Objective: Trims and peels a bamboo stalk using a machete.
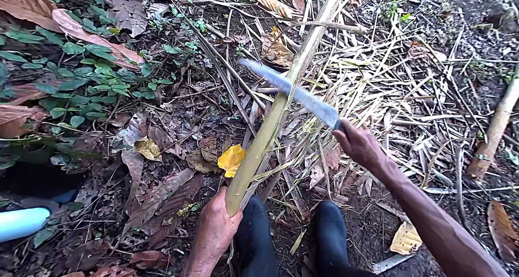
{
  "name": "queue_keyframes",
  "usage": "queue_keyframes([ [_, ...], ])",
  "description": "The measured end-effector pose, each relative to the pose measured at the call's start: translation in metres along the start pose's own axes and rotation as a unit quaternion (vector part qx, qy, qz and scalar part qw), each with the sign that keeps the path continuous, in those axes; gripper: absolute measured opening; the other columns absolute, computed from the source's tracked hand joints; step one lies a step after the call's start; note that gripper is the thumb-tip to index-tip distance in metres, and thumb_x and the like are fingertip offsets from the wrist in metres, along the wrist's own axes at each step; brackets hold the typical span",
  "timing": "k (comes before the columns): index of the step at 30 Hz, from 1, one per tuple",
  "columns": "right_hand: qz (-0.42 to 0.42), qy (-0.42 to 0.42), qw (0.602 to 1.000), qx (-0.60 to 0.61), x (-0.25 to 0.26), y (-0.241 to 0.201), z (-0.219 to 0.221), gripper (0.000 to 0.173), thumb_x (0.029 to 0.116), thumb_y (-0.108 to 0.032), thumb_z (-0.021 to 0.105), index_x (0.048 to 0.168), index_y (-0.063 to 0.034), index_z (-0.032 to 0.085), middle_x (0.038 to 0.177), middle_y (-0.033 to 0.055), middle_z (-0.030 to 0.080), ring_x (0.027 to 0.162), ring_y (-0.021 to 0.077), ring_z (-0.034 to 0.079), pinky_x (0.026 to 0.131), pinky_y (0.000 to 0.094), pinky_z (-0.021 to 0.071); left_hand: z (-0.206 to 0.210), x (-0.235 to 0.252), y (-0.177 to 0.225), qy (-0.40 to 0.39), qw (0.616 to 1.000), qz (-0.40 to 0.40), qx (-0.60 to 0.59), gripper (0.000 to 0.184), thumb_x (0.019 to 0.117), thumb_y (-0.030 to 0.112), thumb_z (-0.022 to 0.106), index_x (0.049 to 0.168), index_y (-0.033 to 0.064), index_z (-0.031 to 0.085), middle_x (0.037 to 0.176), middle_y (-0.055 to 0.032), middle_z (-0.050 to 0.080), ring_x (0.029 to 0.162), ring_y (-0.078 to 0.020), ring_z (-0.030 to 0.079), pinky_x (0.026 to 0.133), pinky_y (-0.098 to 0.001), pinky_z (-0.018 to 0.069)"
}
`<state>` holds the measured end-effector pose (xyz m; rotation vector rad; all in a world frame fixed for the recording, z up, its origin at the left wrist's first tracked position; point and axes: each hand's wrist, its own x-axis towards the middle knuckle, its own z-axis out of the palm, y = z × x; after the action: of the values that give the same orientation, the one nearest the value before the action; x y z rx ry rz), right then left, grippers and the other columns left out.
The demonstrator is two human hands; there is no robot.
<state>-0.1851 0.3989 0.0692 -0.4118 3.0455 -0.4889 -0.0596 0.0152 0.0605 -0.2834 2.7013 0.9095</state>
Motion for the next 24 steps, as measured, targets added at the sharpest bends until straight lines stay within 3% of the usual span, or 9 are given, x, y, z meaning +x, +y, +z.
queue_keyframes([
  [4, -0.008, 0.015, 1.000, -0.013, 0.007, 0.000, -0.013, 0.053, 0.1063, -0.047, 0.040, 0.129, -0.0034, 0.061, 0.070, 0.0095, 0.063, 0.056, 0.0292, 0.063, 0.050, 0.0520, 0.0523, 0.000, 0.002, -0.005, -0.003, 1.000, -0.006, -0.008, 0.040, 0.0736, 0.012, 0.075, 0.111, 0.0037, 0.066, 0.085, -0.0114, 0.067, 0.075, -0.0269, 0.067, 0.068, -0.0517, 0.0548],
  [8, -0.120, -0.019, 0.991, -0.059, 0.006, -0.001, -0.013, 0.056, 0.1019, -0.047, 0.054, 0.135, -0.0034, 0.062, 0.091, 0.0155, 0.070, 0.062, 0.0314, 0.069, 0.052, 0.0508, 0.0566, 0.001, 0.002, -0.005, 0.006, 1.000, -0.002, -0.012, 0.040, 0.0735, 0.014, 0.075, 0.111, 0.0019, 0.066, 0.085, -0.0128, 0.068, 0.074, -0.0281, 0.067, 0.067, -0.0517, 0.0544],
  [10, -0.057, -0.008, 0.998, -0.019, 0.020, 0.020, -0.014, 0.049, 0.1068, -0.043, 0.049, 0.134, -0.0035, 0.060, 0.089, 0.0187, 0.070, 0.067, 0.0382, 0.069, 0.057, 0.0589, 0.0554, 0.001, 0.000, -0.004, 0.002, 1.000, -0.004, -0.004, 0.040, 0.0739, 0.012, 0.075, 0.112, 0.0021, 0.066, 0.086, -0.0134, 0.068, 0.075, -0.0286, 0.067, 0.068, -0.0529, 0.0546],
  [13, 0.019, 0.049, 0.999, -0.004, 0.046, 0.044, -0.031, 0.051, 0.1101, -0.049, 0.035, 0.122, -0.0066, 0.060, 0.068, 0.0147, 0.060, 0.056, 0.0350, 0.061, 0.051, 0.0571, 0.0495, 0.004, -0.002, -0.001, -0.007, 1.000, -0.009, 0.001, 0.040, 0.0729, 0.012, 0.076, 0.111, 0.0041, 0.066, 0.085, -0.0125, 0.068, 0.075, -0.0292, 0.067, 0.067, -0.0541, 0.0544],
  [17, -0.036, 0.017, 0.998, -0.055, 0.034, 0.023, -0.041, 0.053, 0.1087, -0.047, 0.039, 0.131, -0.0045, 0.060, 0.075, 0.0137, 0.065, 0.057, 0.0330, 0.065, 0.050, 0.0549, 0.0523, 0.005, -0.004, 0.001, -0.004, 1.000, 0.011, -0.001, 0.039, 0.0721, 0.012, 0.075, 0.109, 0.0023, 0.066, 0.083, -0.0130, 0.067, 0.074, -0.0300, 0.067, 0.066, -0.0538, 0.0545],
  [19, -0.053, -0.014, 0.996, -0.069, 0.041, 0.033, -0.038, 0.053, 0.1066, -0.047, 0.044, 0.132, -0.0039, 0.061, 0.084, 0.0169, 0.069, 0.066, 0.0374, 0.069, 0.056, 0.0581, 0.0550, 0.008, -0.004, 0.001, 0.000, 1.000, 0.016, 0.003, 0.039, 0.0721, 0.012, 0.075, 0.109, 0.0014, 0.066, 0.083, -0.0132, 0.067, 0.074, -0.0307, 0.067, 0.066, -0.0542, 0.0543],
  [22, 0.091, 0.014, 0.996, -0.014, 0.070, 0.070, -0.045, 0.053, 0.1107, -0.046, 0.034, 0.116, 0.0006, 0.060, 0.080, 0.0232, 0.064, 0.076, 0.0453, 0.067, 0.068, 0.0652, 0.0519, 0.006, -0.005, 0.002, -0.009, 1.000, 0.010, 0.007, 0.040, 0.0732, 0.011, 0.076, 0.110, 0.0020, 0.065, 0.085, -0.0141, 0.068, 0.076, -0.0318, 0.067, 0.068, -0.0559, 0.0542],
  [24, 0.150, 0.048, 0.987, 0.017, 0.082, 0.086, -0.055, 0.058, 0.1117, -0.046, 0.030, 0.115, 0.0028, 0.061, 0.084, 0.0254, 0.064, 0.081, 0.0454, 0.067, 0.074, 0.0655, 0.0507, 0.005, -0.005, 0.004, -0.015, 1.000, 0.008, 0.006, 0.041, 0.0738, 0.011, 0.076, 0.112, 0.0020, 0.066, 0.086, -0.0150, 0.068, 0.077, -0.0325, 0.068, 0.069, -0.0570, 0.0544],
])
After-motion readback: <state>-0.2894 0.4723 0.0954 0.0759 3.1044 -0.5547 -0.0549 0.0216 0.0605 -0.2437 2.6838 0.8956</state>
